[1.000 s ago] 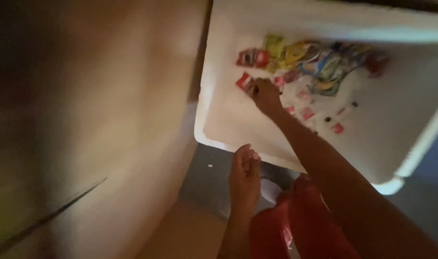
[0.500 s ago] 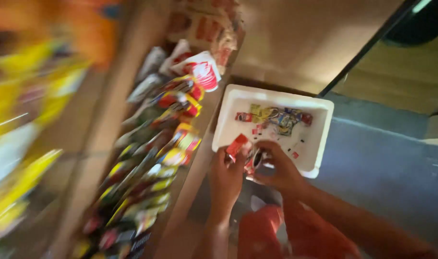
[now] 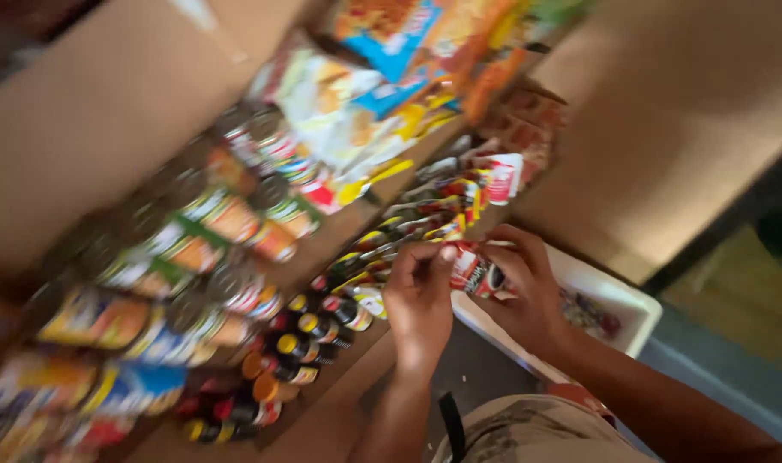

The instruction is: Organize various snack packets and seasoning sachets on glass pantry shelves.

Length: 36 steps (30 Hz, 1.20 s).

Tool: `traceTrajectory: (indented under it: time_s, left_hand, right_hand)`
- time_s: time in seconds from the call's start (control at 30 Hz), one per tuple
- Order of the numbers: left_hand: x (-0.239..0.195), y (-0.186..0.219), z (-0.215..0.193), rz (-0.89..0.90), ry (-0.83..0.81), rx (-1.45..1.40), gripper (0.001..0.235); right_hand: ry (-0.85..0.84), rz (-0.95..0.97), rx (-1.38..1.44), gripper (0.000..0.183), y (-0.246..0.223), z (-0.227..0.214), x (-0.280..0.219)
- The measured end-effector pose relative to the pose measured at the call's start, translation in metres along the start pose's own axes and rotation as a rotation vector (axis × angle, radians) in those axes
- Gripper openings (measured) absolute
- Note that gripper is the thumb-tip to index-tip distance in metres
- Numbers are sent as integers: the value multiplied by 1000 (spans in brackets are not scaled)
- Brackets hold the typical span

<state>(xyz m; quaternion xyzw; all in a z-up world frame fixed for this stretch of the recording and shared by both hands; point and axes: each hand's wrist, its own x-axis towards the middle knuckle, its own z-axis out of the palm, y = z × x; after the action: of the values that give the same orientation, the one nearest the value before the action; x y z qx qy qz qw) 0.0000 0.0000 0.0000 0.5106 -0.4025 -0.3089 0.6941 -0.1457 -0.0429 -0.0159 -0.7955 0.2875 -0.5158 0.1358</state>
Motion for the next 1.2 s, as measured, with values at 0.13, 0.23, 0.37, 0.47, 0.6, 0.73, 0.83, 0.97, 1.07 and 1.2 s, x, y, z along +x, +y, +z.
traceTrajectory:
  time_s: [0.13,0.23,0.37,0.47,0.6,0.73,0.83,0.97,1.07,1.2]
  left_hand:
    - [1,8,-31,78,125,-122,16]
    - [-2,14,-44,34,93,-162,15]
    - [-4,1,-63,77,93,-148,16]
    - [-1,7,-72,101,183,-206,14]
    - [-1,18,-73,160,140,-199,8]
    - [-4,26,-66,224,171,-218,7]
    - [-1,26,-62,304,172,-115,7]
    - [7,28,-58,219,130,-135,7]
    - [15,34,-50,310,87,1,7]
    - [10,38,-40,364,78,75,6]
  right_hand:
    - [-25,35,65,74,-14,14,-6]
    - [-37,12,133,68,-11,28,-12]
    - [-97,-86,187,68,-10,36,-9]
    - [-142,-165,244,74,-35,34,15]
    - [-165,-225,285,63,-52,31,31]
    - [-174,-193,282,39,-44,35,22]
    - [-197,-184,282,33,-29,35,17]
    - [-219,-162,265,31,-35,18,29]
    - [-209,-132,314,38,-41,5,47]
    - [-218,-77,413,37,-30,10,37]
